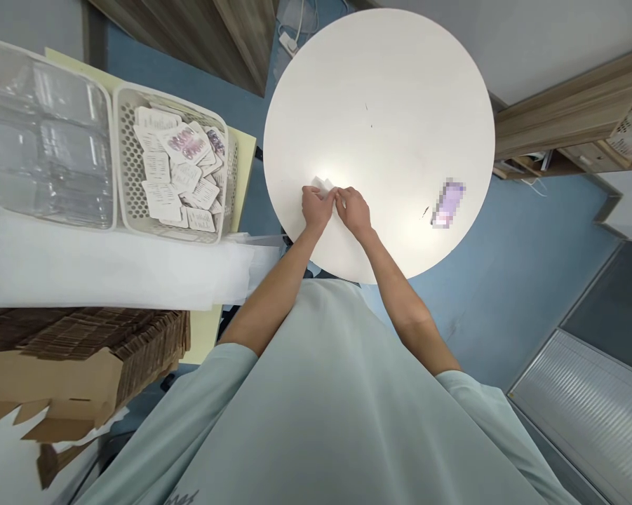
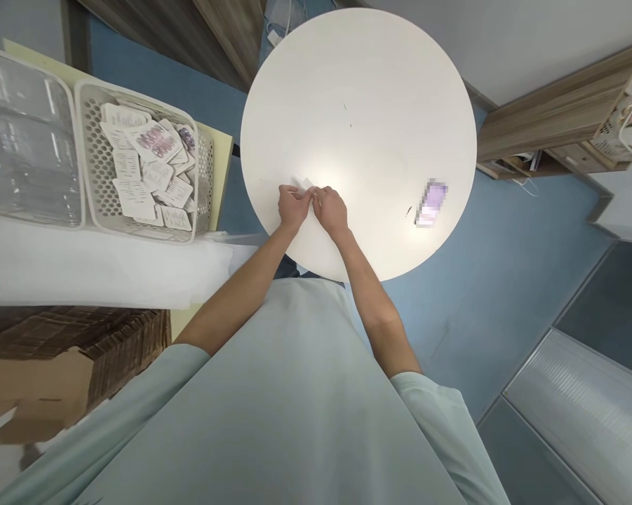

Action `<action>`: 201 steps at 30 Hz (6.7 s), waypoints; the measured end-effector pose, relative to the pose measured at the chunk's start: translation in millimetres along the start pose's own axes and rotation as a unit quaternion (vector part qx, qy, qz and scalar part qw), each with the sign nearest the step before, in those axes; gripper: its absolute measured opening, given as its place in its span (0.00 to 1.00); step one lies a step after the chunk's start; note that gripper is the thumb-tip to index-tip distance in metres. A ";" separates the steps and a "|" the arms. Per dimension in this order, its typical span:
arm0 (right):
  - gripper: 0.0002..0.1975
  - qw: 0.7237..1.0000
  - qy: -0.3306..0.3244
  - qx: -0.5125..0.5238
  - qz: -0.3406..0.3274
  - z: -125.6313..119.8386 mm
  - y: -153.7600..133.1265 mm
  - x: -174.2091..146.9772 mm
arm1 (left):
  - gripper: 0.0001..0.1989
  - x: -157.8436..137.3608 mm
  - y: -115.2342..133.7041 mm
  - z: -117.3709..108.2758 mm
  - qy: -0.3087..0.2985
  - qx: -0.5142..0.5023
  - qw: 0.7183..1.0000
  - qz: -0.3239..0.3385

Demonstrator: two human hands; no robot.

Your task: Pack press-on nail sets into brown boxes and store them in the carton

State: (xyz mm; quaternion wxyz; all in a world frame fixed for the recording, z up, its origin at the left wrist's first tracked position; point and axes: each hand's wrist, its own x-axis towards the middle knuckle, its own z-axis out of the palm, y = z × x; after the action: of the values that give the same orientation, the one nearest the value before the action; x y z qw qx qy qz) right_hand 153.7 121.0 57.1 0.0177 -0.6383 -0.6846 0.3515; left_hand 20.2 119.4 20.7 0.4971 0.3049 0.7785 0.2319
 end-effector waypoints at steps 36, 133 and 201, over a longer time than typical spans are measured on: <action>0.18 0.978 -0.021 0.166 0.126 71.6 -74.0 4.6 | 0.38 16.4 -44.2 -132.5 -0.081 0.232 0.963 0.106; 0.27 0.928 0.199 0.279 -0.143 -52.7 -308.0 -272.1 | 0.35 -289.6 -114.1 -420.7 0.188 0.191 0.707 0.655; 0.75 0.984 -0.102 0.050 0.134 21.4 93.3 -170.1 | 0.52 -97.4 -92.9 -32.7 -0.197 0.286 0.921 0.175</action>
State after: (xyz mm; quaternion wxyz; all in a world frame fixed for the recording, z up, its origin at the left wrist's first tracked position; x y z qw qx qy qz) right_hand 255.3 -45.4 66.2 -0.0673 -0.6833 -0.5727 0.4479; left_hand -1.3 -16.8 33.7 0.4831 0.6052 0.6325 0.0179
